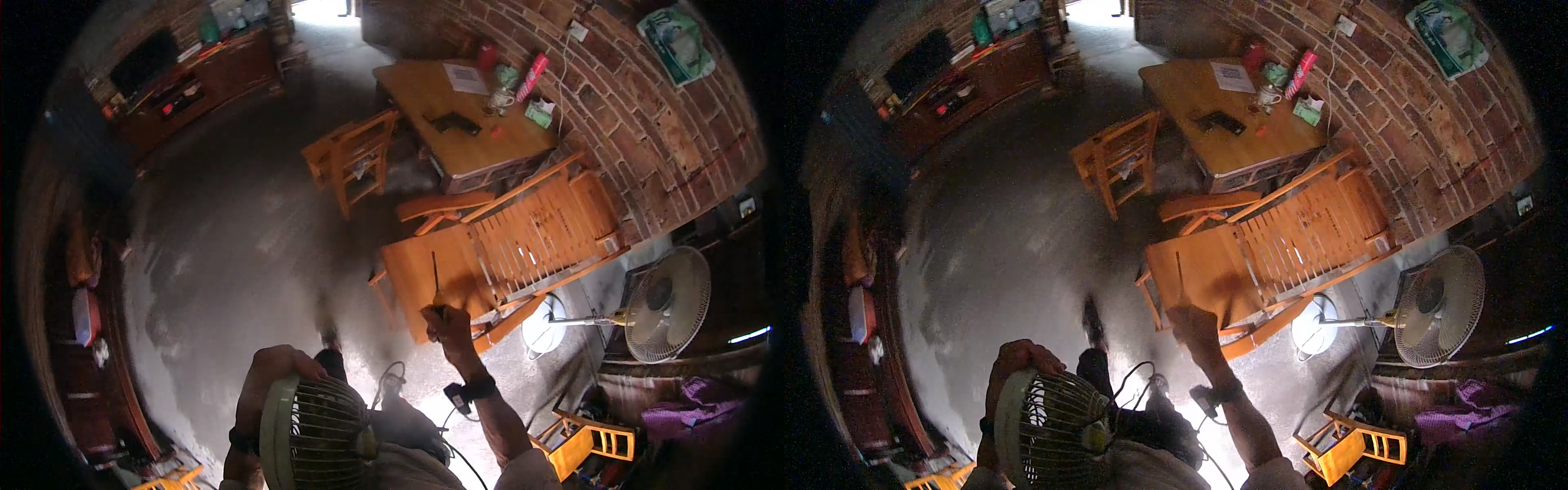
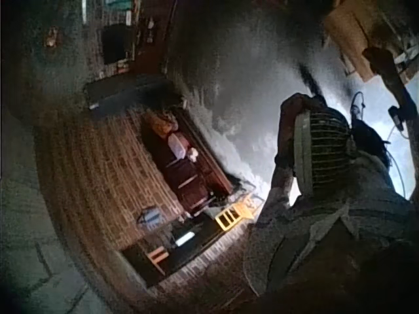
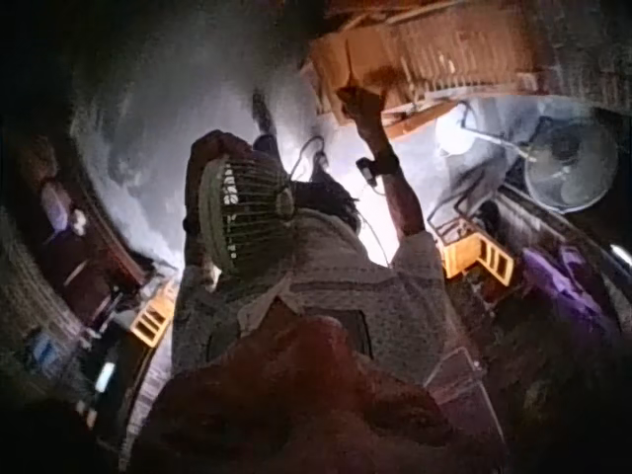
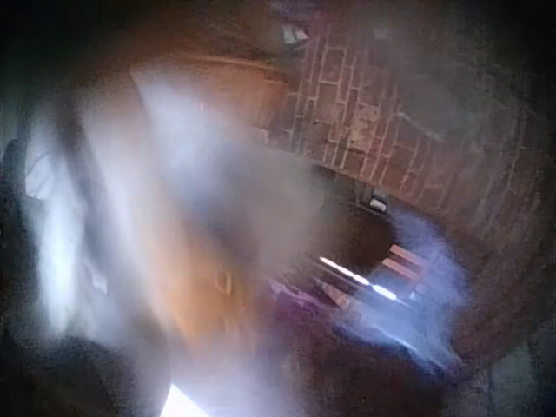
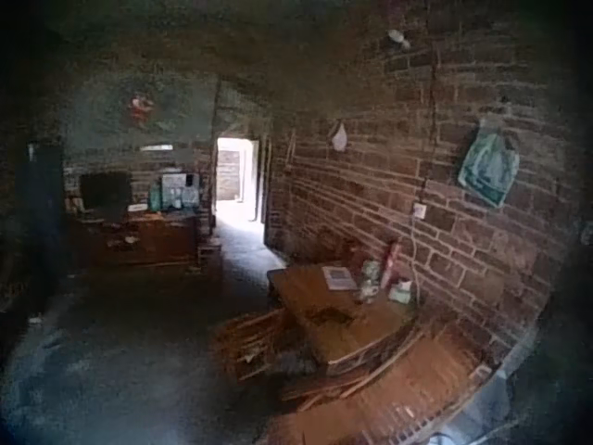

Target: Repairing a small light blue portable fan using a yellow-handled screwdriver.

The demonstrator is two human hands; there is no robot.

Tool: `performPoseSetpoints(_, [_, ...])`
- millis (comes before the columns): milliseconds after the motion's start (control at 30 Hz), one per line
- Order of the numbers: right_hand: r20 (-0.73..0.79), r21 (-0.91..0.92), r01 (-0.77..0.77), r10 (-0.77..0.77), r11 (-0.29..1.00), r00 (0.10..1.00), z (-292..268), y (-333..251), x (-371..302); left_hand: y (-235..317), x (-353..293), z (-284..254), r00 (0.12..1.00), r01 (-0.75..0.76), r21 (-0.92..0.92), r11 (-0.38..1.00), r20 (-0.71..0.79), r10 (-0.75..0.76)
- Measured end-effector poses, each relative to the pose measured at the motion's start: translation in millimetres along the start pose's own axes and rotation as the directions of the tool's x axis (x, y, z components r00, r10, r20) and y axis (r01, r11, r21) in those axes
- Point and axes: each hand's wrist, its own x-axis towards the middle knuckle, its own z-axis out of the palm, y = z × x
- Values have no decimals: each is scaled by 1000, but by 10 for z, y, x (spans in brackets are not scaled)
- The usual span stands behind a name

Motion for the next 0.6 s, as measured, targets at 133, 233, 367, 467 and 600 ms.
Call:
performPoseSetpoints(133, [-92,-120,12,-24,993,995,-234,269,1218,429,1146,-400,996,22,-4,1000,89,-21])
performPoseSetpoints(233, [-181,-29,-78,72,997,981,-65,5,2079,889,1832,-783,995,22,15,1000,96,-24])
performPoseSetpoints(367, [-454,-26,-199,166,980,876,-196,-100,2999,1459,2738,-1011,982,49,48,998,181,-57])
performPoseSetpoints(467, [-507,203,-197,275,959,817,-96,-170,3700,1838,3226,-1150,982,59,64,996,175,-69])
performPoseSetpoints(600, [-551,28,-152,142,988,823,-304,-287,4581,2117,3854,-1266,985,69,58,996,156,-77])
